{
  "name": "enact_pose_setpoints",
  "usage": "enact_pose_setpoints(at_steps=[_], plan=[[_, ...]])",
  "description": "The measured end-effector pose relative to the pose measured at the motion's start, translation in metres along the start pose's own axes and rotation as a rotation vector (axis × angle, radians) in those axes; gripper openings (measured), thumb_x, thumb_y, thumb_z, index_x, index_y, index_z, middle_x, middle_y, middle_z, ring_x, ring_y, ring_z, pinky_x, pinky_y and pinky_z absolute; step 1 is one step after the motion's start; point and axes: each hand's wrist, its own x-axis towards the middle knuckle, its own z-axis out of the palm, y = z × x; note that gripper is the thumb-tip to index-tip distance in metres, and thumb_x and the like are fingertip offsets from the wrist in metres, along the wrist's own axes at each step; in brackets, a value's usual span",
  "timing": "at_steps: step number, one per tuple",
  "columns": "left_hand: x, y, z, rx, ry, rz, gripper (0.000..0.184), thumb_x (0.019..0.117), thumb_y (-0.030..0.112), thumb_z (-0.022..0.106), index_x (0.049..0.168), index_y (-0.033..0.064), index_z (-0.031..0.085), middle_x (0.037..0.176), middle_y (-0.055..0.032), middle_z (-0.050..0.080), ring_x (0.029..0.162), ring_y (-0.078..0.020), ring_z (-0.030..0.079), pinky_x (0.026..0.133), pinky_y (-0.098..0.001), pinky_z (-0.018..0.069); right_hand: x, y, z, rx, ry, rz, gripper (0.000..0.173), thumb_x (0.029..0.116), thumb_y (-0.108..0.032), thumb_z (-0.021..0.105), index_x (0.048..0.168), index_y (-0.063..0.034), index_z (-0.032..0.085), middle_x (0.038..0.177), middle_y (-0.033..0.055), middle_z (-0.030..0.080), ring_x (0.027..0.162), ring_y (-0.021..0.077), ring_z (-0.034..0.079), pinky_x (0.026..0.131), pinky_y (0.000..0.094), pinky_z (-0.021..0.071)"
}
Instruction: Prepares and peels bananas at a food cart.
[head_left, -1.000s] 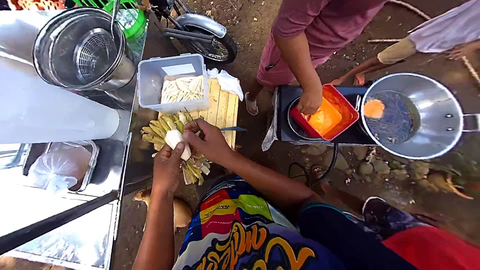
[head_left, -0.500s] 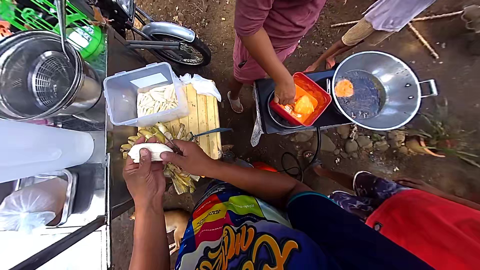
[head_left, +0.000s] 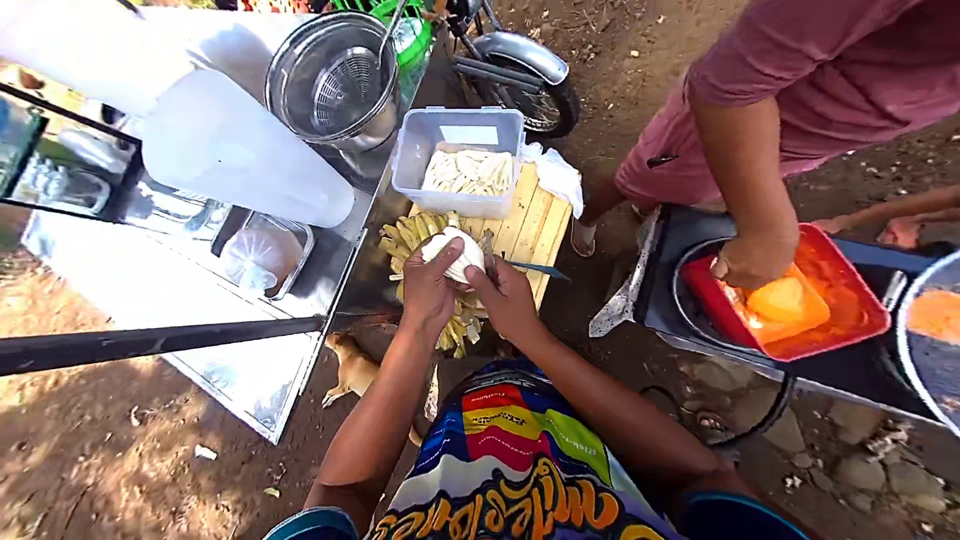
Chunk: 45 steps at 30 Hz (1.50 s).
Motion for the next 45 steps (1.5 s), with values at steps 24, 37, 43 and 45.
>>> enact_pose_setpoints(at_steps=[24,37,43,45], plan=[[0.006,-0.004,-0.007,-0.241,-0.116,-0.054,0.030,0.1093,0.028,0.050,0.123,0.0053,0.064,0.109,-0.0161,0.071,0.086,-0.0206,0.073,0.070,-0.0347,0.0630,0.008,0.005,0.007,0.166,0.086,0.048,0.022,0.1064,-0.023,0.057,0.106,-0.0017,0.063,0.075,0.0046,0.067,0.050,0.0088,0.050,0.049,0.0252,0.0436],[0.013,-0.010,-0.032,-0.360,-0.192,-0.096,0.032,0.1115,0.028,0.042,0.134,0.0094,0.055,0.126,-0.0151,0.066,0.112,-0.0244,0.068,0.097,-0.0420,0.0575,0.011,0.015,0.002,0.300,-0.141,0.080,0.013,0.1039,-0.017,0.060,0.109,-0.0045,0.062,0.066,0.0014,0.053,0.053,0.0089,0.049,0.052,0.0242,0.0450],[0.015,-0.017,-0.034,-0.320,-0.227,-0.047,0.035,0.1046,0.032,0.059,0.132,0.0103,0.058,0.125,-0.0134,0.068,0.111,-0.0238,0.069,0.098,-0.0421,0.0573,0.014,0.019,0.005,0.291,-0.073,0.089,0.012,0.1029,-0.016,0.062,0.106,-0.0049,0.061,0.066,0.0010,0.053,0.051,0.0086,0.046,0.050,0.0246,0.0430],[0.013,-0.018,-0.030,-0.230,-0.177,-0.027,0.023,0.1009,0.016,0.065,0.122,0.0079,0.063,0.115,-0.0120,0.072,0.101,-0.0209,0.072,0.093,-0.0400,0.0594,0.016,0.019,0.004,0.276,-0.065,0.089,0.012,0.1028,-0.017,0.062,0.105,-0.0047,0.060,0.066,0.0011,0.053,0.051,0.0089,0.046,0.050,0.0253,0.0431]])
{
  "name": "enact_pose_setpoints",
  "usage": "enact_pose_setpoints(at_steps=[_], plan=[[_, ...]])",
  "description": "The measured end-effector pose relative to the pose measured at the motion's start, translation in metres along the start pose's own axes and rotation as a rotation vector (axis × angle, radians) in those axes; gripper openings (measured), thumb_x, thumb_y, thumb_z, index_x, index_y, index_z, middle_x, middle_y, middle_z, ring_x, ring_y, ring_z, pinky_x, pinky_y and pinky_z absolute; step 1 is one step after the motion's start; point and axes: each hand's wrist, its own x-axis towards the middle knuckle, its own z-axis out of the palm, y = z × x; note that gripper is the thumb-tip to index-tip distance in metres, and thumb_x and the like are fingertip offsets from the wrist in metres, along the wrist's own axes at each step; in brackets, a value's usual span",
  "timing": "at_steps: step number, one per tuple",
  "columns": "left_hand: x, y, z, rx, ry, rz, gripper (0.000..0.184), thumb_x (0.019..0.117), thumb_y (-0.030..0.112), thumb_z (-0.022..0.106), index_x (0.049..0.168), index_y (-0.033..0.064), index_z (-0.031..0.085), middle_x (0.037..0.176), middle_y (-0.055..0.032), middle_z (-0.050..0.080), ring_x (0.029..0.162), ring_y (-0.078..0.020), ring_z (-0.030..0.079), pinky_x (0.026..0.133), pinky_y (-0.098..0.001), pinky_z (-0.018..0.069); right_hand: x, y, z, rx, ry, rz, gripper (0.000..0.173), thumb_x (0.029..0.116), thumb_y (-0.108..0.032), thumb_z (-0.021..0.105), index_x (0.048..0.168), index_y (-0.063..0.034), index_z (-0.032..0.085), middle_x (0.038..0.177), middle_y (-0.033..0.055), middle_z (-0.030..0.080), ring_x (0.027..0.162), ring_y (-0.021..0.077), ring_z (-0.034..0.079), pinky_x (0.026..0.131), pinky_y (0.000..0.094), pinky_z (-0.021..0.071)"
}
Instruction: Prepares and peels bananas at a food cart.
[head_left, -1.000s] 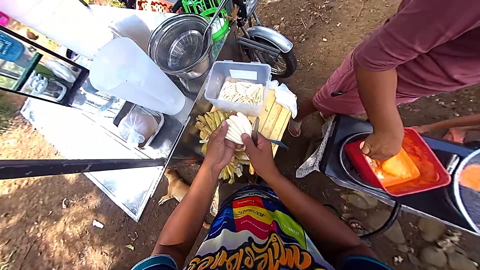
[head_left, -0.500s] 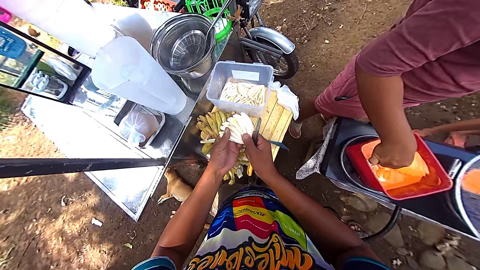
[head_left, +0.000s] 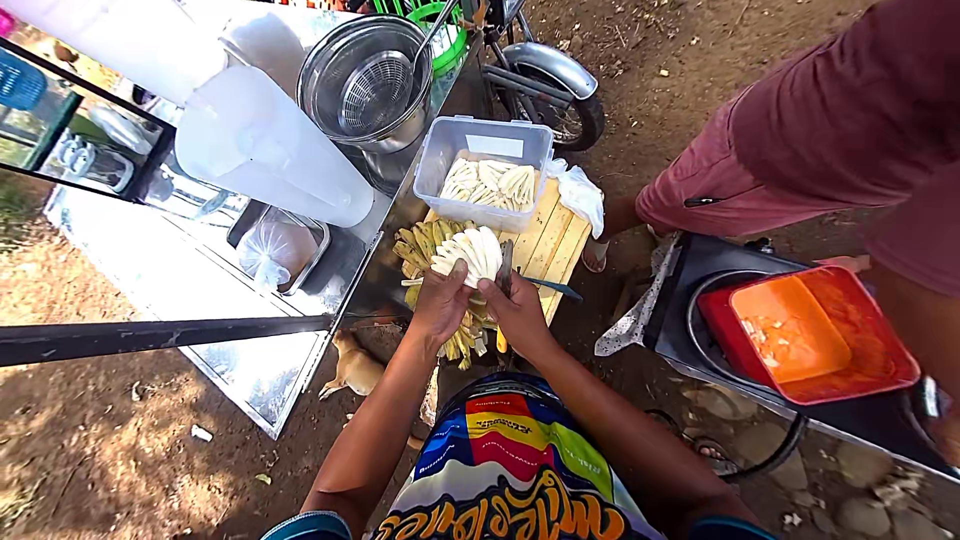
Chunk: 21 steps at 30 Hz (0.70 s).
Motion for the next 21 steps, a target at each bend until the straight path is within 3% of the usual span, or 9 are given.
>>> enact_pose_setpoints(at_steps=[2,4,7,10,15,17,19,21], plan=[[0.001,0.007,0.010,0.106,0.083,-0.057,0.019,0.1013,0.005,0.061,0.120,0.0049,0.062,0.107,-0.0122,0.072,0.091,-0.0182,0.072,0.085,-0.0364,0.0609,0.003,-0.002,-0.002,-0.053,-0.006,0.022,0.014,0.1020,-0.018,0.064,0.103,-0.0042,0.060,0.067,0.0017,0.054,0.051,0.0093,0.047,0.050,0.0258,0.0429],[0.009,0.016,0.018,0.223,0.166,-0.167,0.017,0.1029,0.009,0.059,0.118,0.0037,0.062,0.099,-0.0128,0.071,0.076,-0.0159,0.069,0.068,-0.0305,0.0601,0.006,-0.005,-0.008,-0.140,-0.018,0.051,0.018,0.1002,-0.020,0.068,0.101,-0.0040,0.061,0.072,0.0024,0.066,0.053,0.0076,0.053,0.052,0.0248,0.0444],[0.038,0.039,0.020,0.474,0.129,-0.263,0.025,0.1034,0.014,0.060,0.127,0.0059,0.057,0.107,-0.0096,0.071,0.084,-0.0166,0.072,0.074,-0.0332,0.0615,0.009,-0.008,-0.024,-0.220,-0.005,0.036,0.021,0.0996,-0.021,0.069,0.110,-0.0033,0.068,0.078,0.0021,0.072,0.061,0.0080,0.060,0.057,0.0260,0.0498],[0.090,0.064,0.026,0.745,0.011,-0.185,0.035,0.1025,0.008,0.060,0.135,0.0013,0.049,0.114,-0.0123,0.069,0.093,-0.0201,0.072,0.081,-0.0376,0.0621,0.008,-0.010,-0.044,-0.250,0.079,0.043,0.023,0.1043,-0.023,0.062,0.116,-0.0044,0.067,0.076,0.0030,0.068,0.059,0.0102,0.058,0.055,0.0268,0.0480],[0.189,0.082,0.030,1.105,-0.143,-0.192,0.042,0.0987,0.009,0.066,0.138,0.0004,0.052,0.119,-0.0142,0.069,0.099,-0.0210,0.071,0.086,-0.0395,0.0613,0.000,-0.008,-0.069,-0.287,0.202,0.051,0.018,0.1051,-0.018,0.060,0.117,-0.0066,0.068,0.073,0.0020,0.067,0.055,0.0101,0.053,0.052,0.0260,0.0442],[0.220,0.079,0.029,1.374,-0.086,-0.179,0.045,0.0987,0.014,0.067,0.140,0.0024,0.054,0.121,-0.0171,0.068,0.101,-0.0266,0.070,0.085,-0.0454,0.0600,-0.005,-0.007,-0.075,-0.299,0.228,0.058,0.017,0.1047,-0.017,0.061,0.115,-0.0070,0.069,0.072,0.0015,0.066,0.054,0.0097,0.053,0.052,0.0258,0.0434],[0.233,0.071,0.029,1.748,0.062,-0.027,0.048,0.0985,0.016,0.062,0.144,0.0016,0.053,0.128,-0.0241,0.066,0.116,-0.0414,0.065,0.097,-0.0626,0.0526,-0.009,-0.003,-0.079,-0.300,0.252,0.066,0.015,0.1043,-0.016,0.061,0.113,-0.0070,0.069,0.073,0.0012,0.067,0.054,0.0094,0.053,0.050,0.0248,0.0431],[0.224,0.061,0.030,1.870,0.121,0.147,0.043,0.1010,0.011,0.052,0.143,0.0025,0.053,0.135,-0.0217,0.063,0.123,-0.0409,0.062,0.103,-0.0630,0.0487,-0.012,0.000,-0.084,-0.307,0.265,0.065,0.014,0.1041,-0.016,0.062,0.112,-0.0072,0.070,0.073,0.0011,0.068,0.055,0.0095,0.054,0.051,0.0248,0.0436]])
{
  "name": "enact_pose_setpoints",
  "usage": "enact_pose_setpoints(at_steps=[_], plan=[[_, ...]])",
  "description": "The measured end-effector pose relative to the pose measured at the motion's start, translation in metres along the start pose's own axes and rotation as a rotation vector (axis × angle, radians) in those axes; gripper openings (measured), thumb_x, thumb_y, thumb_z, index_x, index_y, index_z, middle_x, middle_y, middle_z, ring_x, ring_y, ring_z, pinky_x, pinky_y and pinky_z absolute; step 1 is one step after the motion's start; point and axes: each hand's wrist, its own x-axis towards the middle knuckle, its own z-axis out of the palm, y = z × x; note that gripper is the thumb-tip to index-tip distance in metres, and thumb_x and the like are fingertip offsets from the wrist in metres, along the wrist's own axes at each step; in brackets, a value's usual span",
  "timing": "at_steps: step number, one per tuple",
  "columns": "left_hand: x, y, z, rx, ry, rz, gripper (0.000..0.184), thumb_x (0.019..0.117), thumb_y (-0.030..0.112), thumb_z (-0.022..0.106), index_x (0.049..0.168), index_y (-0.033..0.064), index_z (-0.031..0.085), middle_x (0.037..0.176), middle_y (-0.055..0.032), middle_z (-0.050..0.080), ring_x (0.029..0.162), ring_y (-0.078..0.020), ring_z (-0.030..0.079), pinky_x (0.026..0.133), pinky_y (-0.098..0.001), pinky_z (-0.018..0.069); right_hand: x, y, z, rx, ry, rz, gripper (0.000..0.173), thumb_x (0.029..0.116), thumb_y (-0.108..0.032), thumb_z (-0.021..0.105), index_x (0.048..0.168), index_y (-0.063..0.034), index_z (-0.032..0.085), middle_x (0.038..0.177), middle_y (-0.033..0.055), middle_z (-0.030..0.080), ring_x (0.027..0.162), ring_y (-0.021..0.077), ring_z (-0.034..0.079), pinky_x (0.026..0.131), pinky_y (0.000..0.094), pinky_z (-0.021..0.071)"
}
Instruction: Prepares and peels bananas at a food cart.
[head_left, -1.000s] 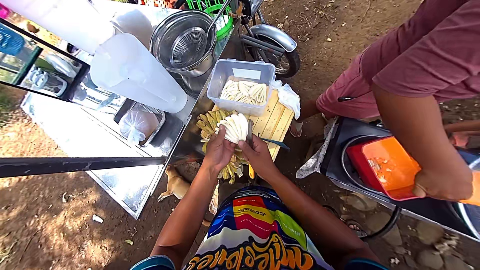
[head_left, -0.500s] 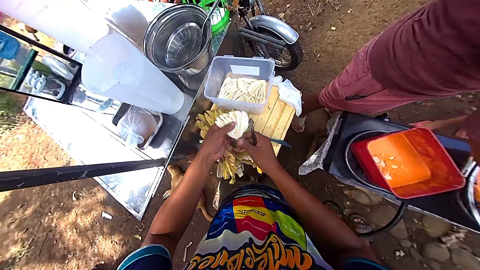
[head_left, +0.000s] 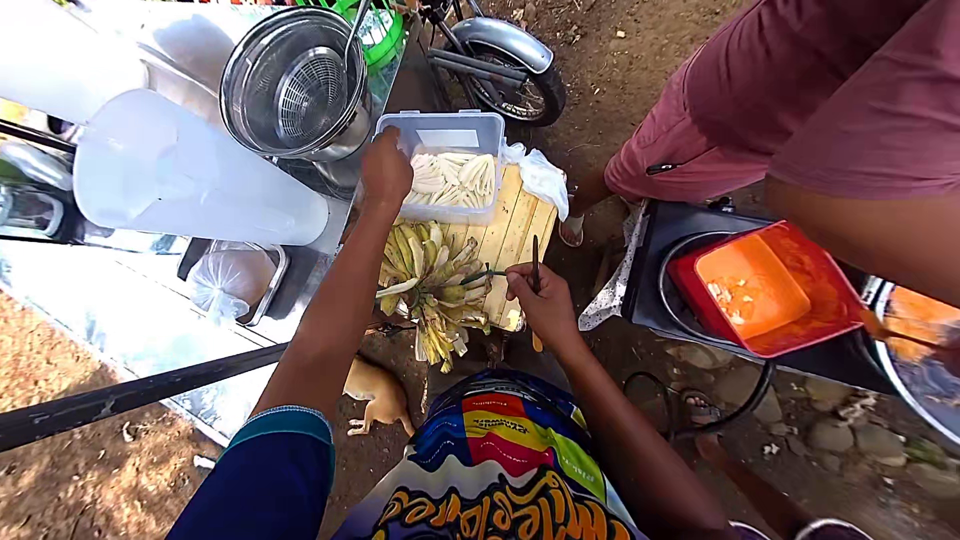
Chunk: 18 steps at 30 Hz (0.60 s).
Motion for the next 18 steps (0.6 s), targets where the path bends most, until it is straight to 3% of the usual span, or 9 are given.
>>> enact_pose_setpoints(at_steps=[4,7,10,13,16,18], plan=[[-0.061,-0.009,0.017,-0.288,0.096,0.113,0.034,0.1049,0.014,0.050,0.136,0.0039,0.060,0.128,-0.0115,0.068,0.103,-0.0221,0.071,0.092,-0.0433,0.0588,-0.002,0.004,-0.005,0.035,-0.031,0.043,0.016,0.1048,-0.018,0.061,0.114,-0.0071,0.069,0.075,0.0029,0.068,0.054,0.0106,0.053,0.050,0.0253,0.0432],[-0.114,-0.038,0.027,-0.530,0.216,0.098,0.031,0.1029,0.014,0.057,0.132,0.0031,0.062,0.119,-0.0098,0.071,0.092,-0.0158,0.072,0.082,-0.0357,0.0610,-0.007,0.002,-0.005,0.268,-0.113,0.188,0.020,0.1060,-0.014,0.057,0.120,-0.0033,0.067,0.077,0.0068,0.064,0.048,0.0078,0.044,0.045,0.0220,0.0381],[-0.162,-0.075,0.028,-0.647,0.304,-0.016,0.032,0.1023,0.011,0.058,0.132,0.0001,0.060,0.114,-0.0113,0.071,0.091,-0.0162,0.071,0.082,-0.0356,0.0610,-0.027,0.005,0.002,0.457,-0.196,0.327,0.023,0.1077,-0.013,0.052,0.122,0.0006,0.064,0.078,0.0075,0.062,0.049,0.0061,0.045,0.044,0.0195,0.0396],[-0.205,-0.107,0.027,-0.669,0.302,-0.153,0.032,0.1034,0.014,0.060,0.134,0.0035,0.058,0.113,-0.0105,0.070,0.088,-0.0172,0.070,0.079,-0.0379,0.0611,-0.048,0.015,0.011,0.442,-0.335,0.370,0.027,0.1091,-0.014,0.047,0.127,0.0016,0.060,0.082,0.0064,0.063,0.052,0.0067,0.050,0.047,0.0202,0.0442],[-0.242,-0.120,0.032,-0.607,0.168,-0.287,0.033,0.1046,0.020,0.060,0.137,0.0119,0.058,0.110,-0.0092,0.071,0.083,-0.0206,0.070,0.075,-0.0421,0.0597,-0.049,0.016,0.018,0.328,-0.367,0.321,0.034,0.1115,-0.023,0.041,0.133,-0.0029,0.058,0.083,0.0040,0.062,0.051,0.0056,0.047,0.046,0.0197,0.0423],[-0.251,-0.120,0.041,-0.537,0.039,-0.328,0.030,0.1044,0.020,0.061,0.133,0.0114,0.060,0.106,-0.0110,0.072,0.079,-0.0239,0.069,0.071,-0.0459,0.0594,-0.036,0.012,0.018,0.204,-0.335,0.215,0.044,0.1119,-0.035,0.033,0.140,-0.0078,0.052,0.084,0.0024,0.065,0.051,0.0055,0.047,0.046,0.0202,0.0419]])
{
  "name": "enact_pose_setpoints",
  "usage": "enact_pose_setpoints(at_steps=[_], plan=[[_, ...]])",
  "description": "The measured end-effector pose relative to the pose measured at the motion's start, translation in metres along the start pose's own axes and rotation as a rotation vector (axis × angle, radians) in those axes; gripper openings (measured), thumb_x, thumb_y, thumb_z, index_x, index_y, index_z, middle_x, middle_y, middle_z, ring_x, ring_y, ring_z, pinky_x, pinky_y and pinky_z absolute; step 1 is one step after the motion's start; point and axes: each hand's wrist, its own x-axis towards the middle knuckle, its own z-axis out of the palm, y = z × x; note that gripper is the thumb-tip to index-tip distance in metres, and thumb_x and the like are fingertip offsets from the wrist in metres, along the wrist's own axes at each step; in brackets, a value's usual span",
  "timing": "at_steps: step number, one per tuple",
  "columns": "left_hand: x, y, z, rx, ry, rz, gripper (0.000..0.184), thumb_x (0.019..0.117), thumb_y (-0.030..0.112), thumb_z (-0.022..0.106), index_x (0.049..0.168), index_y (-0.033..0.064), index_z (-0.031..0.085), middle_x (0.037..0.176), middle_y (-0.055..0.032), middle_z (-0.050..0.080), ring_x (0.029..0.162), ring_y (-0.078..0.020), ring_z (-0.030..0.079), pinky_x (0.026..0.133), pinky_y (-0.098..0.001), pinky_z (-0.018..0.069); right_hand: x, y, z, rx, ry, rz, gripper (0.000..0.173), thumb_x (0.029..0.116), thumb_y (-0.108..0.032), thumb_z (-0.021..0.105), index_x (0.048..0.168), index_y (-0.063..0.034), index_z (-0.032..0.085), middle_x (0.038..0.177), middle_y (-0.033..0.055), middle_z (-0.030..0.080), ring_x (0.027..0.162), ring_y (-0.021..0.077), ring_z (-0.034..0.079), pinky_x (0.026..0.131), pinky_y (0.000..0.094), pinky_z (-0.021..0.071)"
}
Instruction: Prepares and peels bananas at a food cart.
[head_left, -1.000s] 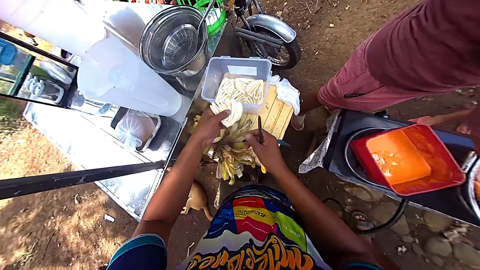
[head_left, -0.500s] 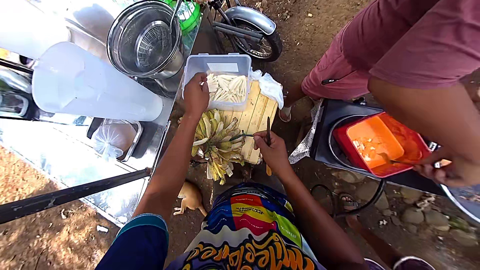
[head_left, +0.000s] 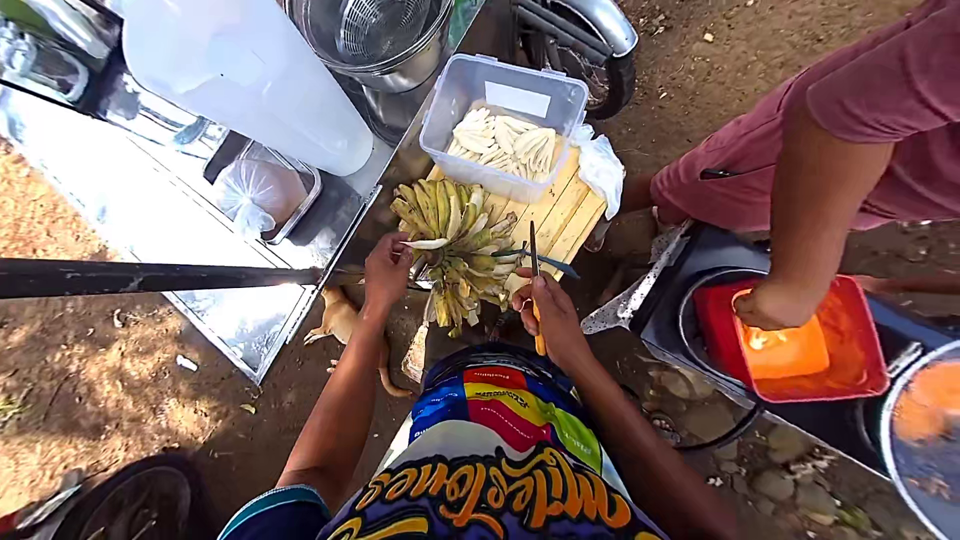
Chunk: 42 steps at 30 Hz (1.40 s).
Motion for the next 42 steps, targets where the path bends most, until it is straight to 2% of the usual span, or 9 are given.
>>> enact_pose_setpoints(at_steps=[5,11,15,19,24,28,32,38,42], plan=[[0.005,0.001,0.030,0.129,-0.039,-0.082,0.023,0.1030,0.022,0.062,0.120,0.0089,0.070,0.103,-0.0111,0.074,0.091,-0.0257,0.071,0.086,-0.0532,0.0573,0.029,-0.026,-0.010,-0.262,0.071,-0.250,0.044,0.1123,-0.036,0.031,0.141,-0.0090,0.050,0.086,0.0026,0.063,0.051,0.0099,0.047,0.046,0.0253,0.0428],[0.039,0.023,0.030,-0.006,0.405,0.174,0.032,0.1032,0.004,0.045,0.130,-0.0004,0.063,0.122,-0.0182,0.066,0.110,-0.0249,0.065,0.098,-0.0398,0.0530,0.038,-0.048,-0.001,-0.422,0.003,-0.272,0.034,0.1120,-0.023,0.039,0.136,-0.0066,0.057,0.093,0.0051,0.066,0.060,0.0111,0.053,0.053,0.0254,0.0458],[0.063,0.026,0.020,-0.635,0.262,-0.168,0.038,0.1007,-0.002,0.046,0.138,-0.0006,0.043,0.123,-0.0158,0.055,0.100,-0.0243,0.067,0.082,-0.0435,0.0618,0.046,-0.044,0.005,-0.426,-0.027,-0.239,0.032,0.1117,-0.020,0.042,0.134,-0.0042,0.059,0.090,0.0055,0.066,0.061,0.0115,0.054,0.055,0.0268,0.0467],[0.054,0.031,0.036,-1.093,0.045,-0.433,0.028,0.1114,0.014,0.037,0.136,0.0000,0.042,0.109,-0.0172,0.064,0.093,-0.0276,0.072,0.086,-0.0437,0.0619,0.046,-0.043,0.007,-0.424,-0.025,-0.190,0.032,0.1118,-0.022,0.044,0.134,-0.0065,0.060,0.089,0.0055,0.065,0.059,0.0116,0.052,0.055,0.0268,0.0465],[0.066,0.035,0.063,-0.257,0.088,-0.046,0.034,0.1051,0.010,0.053,0.137,-0.0006,0.056,0.115,-0.0186,0.067,0.091,-0.0237,0.073,0.083,-0.0411,0.0634,0.051,-0.042,0.015,-0.456,-0.041,-0.157,0.031,0.1119,-0.024,0.044,0.132,-0.0066,0.060,0.090,0.0060,0.066,0.059,0.0123,0.052,0.055,0.0278,0.0460],[0.085,0.056,0.054,0.191,0.045,0.032,0.049,0.0971,0.023,0.065,0.144,0.0096,0.058,0.132,-0.0197,0.060,0.115,-0.0344,0.062,0.098,-0.0539,0.0523,0.062,-0.048,0.038,-0.484,-0.084,-0.180,0.034,0.1123,-0.025,0.042,0.134,-0.0043,0.059,0.106,0.0075,0.069,0.062,0.0132,0.055,0.056,0.0302,0.0476],[0.097,0.061,0.058,0.324,-0.016,-0.003,0.059,0.0888,0.045,0.075,0.137,0.0127,0.065,0.140,-0.0215,0.051,0.121,-0.0358,0.059,0.097,-0.0542,0.0541,0.087,-0.048,0.057,-0.504,-0.128,-0.245,0.036,0.1119,-0.028,0.040,0.135,-0.0065,0.059,0.117,0.0079,0.069,0.064,0.0134,0.058,0.058,0.0321,0.0514],[0.061,0.054,0.084,0.249,0.128,0.204,0.050,0.0909,0.024,0.076,0.133,0.0023,0.061,0.137,-0.0199,0.056,0.127,-0.0379,0.055,0.105,-0.0514,0.0493,0.111,-0.022,0.046,-0.468,0.007,-0.203,0.035,0.1120,-0.026,0.041,0.134,-0.0040,0.057,0.115,0.0091,0.069,0.063,0.0138,0.059,0.057,0.0307,0.0514],[0.031,0.050,0.098,0.203,0.076,0.276,0.046,0.0991,0.022,0.067,0.142,0.0088,0.057,0.136,-0.0161,0.062,0.130,-0.0379,0.054,0.108,-0.0559,0.0434,0.105,-0.013,0.030,-0.455,0.077,-0.151,0.037,0.1109,-0.026,0.044,0.136,-0.0024,0.059,0.101,0.0098,0.065,0.065,0.0134,0.056,0.057,0.0302,0.0495]])
